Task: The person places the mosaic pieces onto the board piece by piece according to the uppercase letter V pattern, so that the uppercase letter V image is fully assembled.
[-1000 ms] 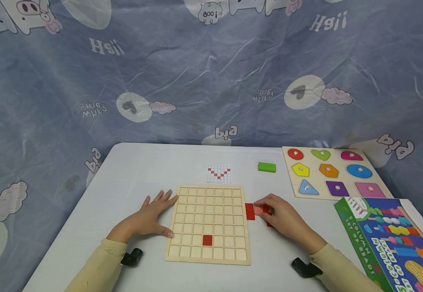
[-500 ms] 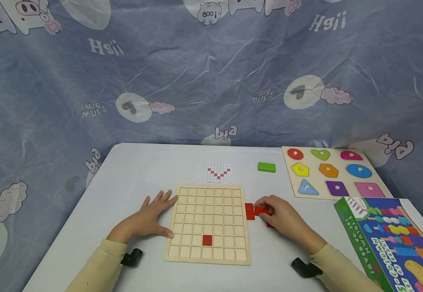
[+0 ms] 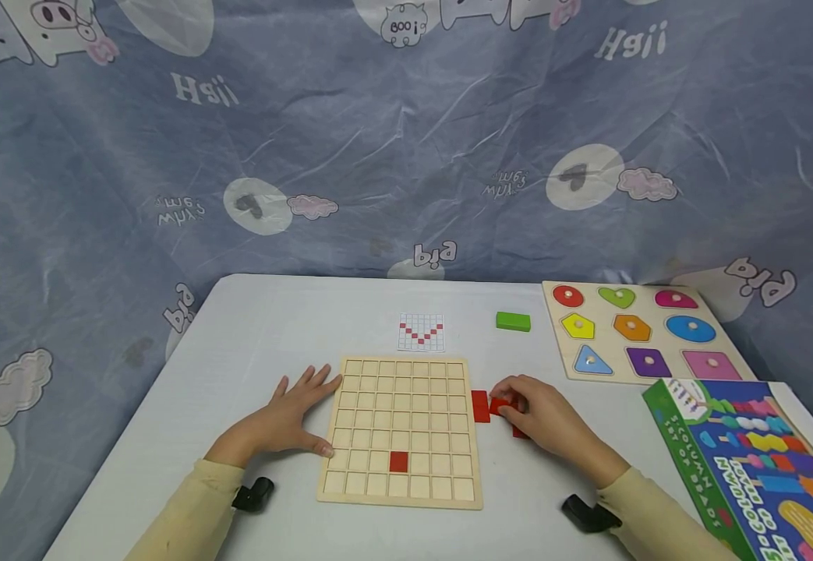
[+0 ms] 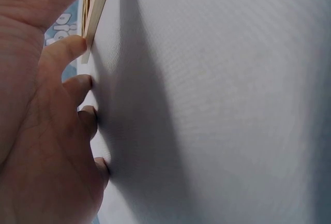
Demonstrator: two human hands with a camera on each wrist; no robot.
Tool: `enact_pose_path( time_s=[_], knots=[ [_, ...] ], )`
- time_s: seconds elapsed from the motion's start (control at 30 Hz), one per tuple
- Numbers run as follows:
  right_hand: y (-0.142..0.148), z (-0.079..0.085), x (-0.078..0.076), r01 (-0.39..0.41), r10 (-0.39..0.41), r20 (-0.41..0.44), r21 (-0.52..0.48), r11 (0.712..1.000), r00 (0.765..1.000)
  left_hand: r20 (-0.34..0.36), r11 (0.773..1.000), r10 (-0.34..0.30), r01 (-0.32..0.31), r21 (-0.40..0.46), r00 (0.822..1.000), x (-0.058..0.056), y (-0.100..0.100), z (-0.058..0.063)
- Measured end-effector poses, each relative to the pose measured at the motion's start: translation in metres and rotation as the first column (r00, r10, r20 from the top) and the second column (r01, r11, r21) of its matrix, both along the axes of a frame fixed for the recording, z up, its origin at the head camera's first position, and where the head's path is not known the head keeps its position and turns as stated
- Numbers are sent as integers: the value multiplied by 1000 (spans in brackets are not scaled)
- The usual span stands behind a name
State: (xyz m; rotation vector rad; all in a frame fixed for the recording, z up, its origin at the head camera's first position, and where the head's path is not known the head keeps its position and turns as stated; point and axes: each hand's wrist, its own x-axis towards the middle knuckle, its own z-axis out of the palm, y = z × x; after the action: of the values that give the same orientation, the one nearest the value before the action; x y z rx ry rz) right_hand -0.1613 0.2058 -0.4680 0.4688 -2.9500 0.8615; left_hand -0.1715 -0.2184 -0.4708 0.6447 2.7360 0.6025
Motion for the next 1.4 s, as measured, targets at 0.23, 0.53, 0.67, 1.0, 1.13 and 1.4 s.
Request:
enact_pose_path(
  time_s=[0.23,0.53,0.67,1.0,1.13,1.4],
  knots=[
    [1,1,-1,-10,10,18,9,1000,1000,1,1000,-2,2,9,1000,0,1,1],
    [3,2,0,-23,25,34,-54,998,999,13,1000,8,-8,8,1000,1,2,2],
    [3,2,1,-22,25,38,-74,997,999,7,1000,5,-5,7,1000,1,2,2],
    [-4,5,3,-51,62,70,-141,989,996,3,1000,5,-5,1,1000,2,2,2],
    [-10,7,4,-52,67,89,-166,985,994,0,1000,6,-6,3,1000,1,1,1],
    [-25,8,5,-82,98,78,-190,978,992,5,1000,5,-5,6,1000,1,1,1]
  ],
)
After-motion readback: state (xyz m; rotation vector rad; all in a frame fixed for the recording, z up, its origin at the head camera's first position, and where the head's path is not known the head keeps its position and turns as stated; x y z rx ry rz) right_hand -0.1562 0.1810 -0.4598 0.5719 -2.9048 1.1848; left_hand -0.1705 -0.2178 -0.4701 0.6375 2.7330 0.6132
